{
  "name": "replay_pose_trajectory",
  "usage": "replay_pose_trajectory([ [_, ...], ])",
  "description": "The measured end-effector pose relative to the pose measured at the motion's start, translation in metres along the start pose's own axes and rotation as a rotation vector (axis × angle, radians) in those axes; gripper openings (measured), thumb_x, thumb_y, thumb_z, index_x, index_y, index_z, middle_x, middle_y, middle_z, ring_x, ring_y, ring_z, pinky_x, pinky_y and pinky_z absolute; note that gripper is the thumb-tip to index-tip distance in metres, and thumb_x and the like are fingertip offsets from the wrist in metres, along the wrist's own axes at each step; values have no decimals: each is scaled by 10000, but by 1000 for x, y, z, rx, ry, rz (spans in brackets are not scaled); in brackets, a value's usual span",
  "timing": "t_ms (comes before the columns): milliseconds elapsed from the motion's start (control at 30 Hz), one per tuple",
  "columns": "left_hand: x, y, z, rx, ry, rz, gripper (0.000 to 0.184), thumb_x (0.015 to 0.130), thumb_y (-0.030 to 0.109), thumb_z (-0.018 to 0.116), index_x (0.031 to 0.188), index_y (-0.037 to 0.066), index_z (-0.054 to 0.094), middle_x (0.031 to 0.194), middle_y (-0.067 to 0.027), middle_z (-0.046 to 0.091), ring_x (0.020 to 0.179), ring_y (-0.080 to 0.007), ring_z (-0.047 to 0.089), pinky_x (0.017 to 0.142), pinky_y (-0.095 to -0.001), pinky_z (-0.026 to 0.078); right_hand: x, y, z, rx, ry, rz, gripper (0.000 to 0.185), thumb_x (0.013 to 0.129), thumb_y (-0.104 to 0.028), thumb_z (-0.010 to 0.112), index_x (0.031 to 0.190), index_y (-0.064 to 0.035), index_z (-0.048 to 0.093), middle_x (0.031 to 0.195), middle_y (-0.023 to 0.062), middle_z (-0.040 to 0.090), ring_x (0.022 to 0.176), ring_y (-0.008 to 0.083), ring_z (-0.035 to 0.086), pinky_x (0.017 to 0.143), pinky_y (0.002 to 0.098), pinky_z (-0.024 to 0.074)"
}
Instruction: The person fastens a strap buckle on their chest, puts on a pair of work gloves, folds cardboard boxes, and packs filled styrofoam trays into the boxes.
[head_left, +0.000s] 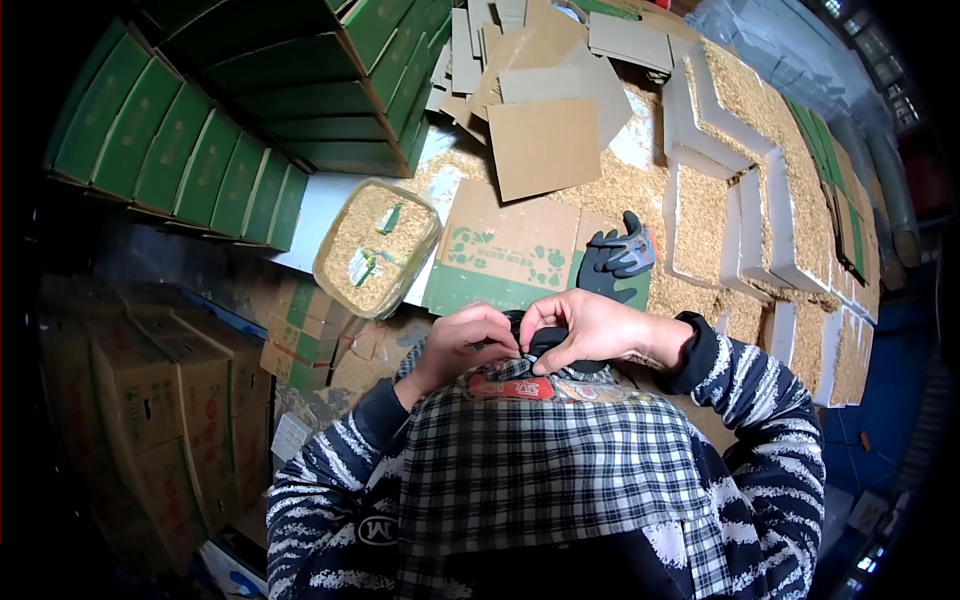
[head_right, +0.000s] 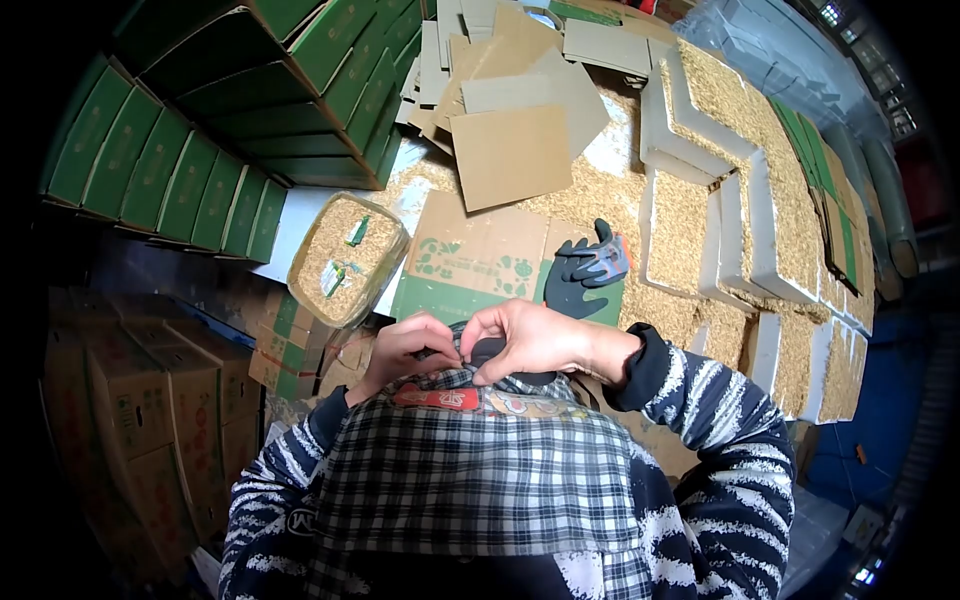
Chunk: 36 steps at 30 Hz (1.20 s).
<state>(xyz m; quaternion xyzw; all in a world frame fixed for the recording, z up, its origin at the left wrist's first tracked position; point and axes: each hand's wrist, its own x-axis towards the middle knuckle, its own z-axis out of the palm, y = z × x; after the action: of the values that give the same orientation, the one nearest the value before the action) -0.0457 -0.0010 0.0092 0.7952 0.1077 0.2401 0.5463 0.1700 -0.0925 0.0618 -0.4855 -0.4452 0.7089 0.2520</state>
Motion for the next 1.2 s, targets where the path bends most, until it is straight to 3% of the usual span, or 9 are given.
replay_pose_trajectory([
  [233, -5, 0, 2, -43, -4, -40, 118, 748, 68, 748, 860, 87, 717, 865, -22, 686, 786, -174, 650, 687, -283, 508, -1, -6, -4, -224, 8, 56, 285, 768, -156, 811, 995, -59, 669, 919, -9, 671, 867, 78, 586, 779, 225, 459],
  [300, -7, 3, -1, 9, -128, -164, 126, 801, 144, 712, 921, 105, 716, 876, -18, 701, 775, -181, 662, 689, -280, 504, -3, -6, -5, -170, -5, 59, 275, 784, -151, 798, 1009, -57, 673, 922, -7, 675, 859, 73, 586, 777, 222, 461],
  [400, -9, 1, -1, 178, -128, -23, 180, 836, 204, 682, 995, 124, 705, 883, -7, 700, 779, -188, 661, 689, -275, 498, -7, -12, -5, -54, 8, 65, 243, 812, -139, 774, 1018, -51, 681, 926, -2, 684, 846, 64, 591, 778, 216, 467],
  [500, -13, -19, 3, 242, -240, -53, 210, 837, 196, 681, 1036, 130, 690, 894, 3, 701, 791, -187, 666, 691, -270, 493, -7, -15, -5, -31, 70, 14, 193, 827, -127, 758, 988, -43, 694, 911, 1, 694, 837, 60, 601, 782, 214, 476],
  [633, -9, 8, -1, 168, -168, -71, 234, 840, 176, 673, 1068, 124, 668, 914, -12, 696, 805, -173, 667, 701, -254, 494, -10, -13, 0, -122, 170, -108, 139, 831, -111, 750, 942, -36, 711, 881, 6, 707, 822, 62, 615, 780, 213, 486],
  [800, -16, 4, 2, -191, -179, -374, 255, 869, 103, 634, 1123, 96, 619, 956, -14, 667, 817, -101, 645, 708, -204, 492, -10, -10, 7, -86, 235, -111, 139, 823, -88, 752, 939, -23, 708, 884, 19, 713, 820, 64, 627, 772, 210, 492],
  [1000, -17, 1, 4, -265, -166, -375, 274, 859, 71, 628, 1132, 60, 610, 999, -3, 655, 856, -77, 629, 739, -186, 492, -10, -10, 3, 141, 130, -132, 131, 833, -38, 722, 958, -19, 690, 914, 27, 707, 849, 70, 634, 800, 215, 501],
  [1133, -15, 2, 2, -338, -226, -411, 276, 858, 65, 620, 1134, 54, 610, 1015, -7, 653, 870, -80, 630, 753, -180, 493, -7, -9, 5, 12, 169, -174, 130, 824, -8, 698, 952, -22, 683, 914, 25, 704, 878, 81, 642, 811, 235, 505],
  [1200, -20, -2, 8, -246, -114, -398, 264, 875, 89, 640, 1134, 50, 609, 994, -5, 660, 852, -69, 631, 730, -180, 499, -8, -17, 8, -84, 174, -200, 129, 814, -6, 698, 940, -29, 687, 903, 28, 704, 884, 93, 648, 811, 244, 506],
])
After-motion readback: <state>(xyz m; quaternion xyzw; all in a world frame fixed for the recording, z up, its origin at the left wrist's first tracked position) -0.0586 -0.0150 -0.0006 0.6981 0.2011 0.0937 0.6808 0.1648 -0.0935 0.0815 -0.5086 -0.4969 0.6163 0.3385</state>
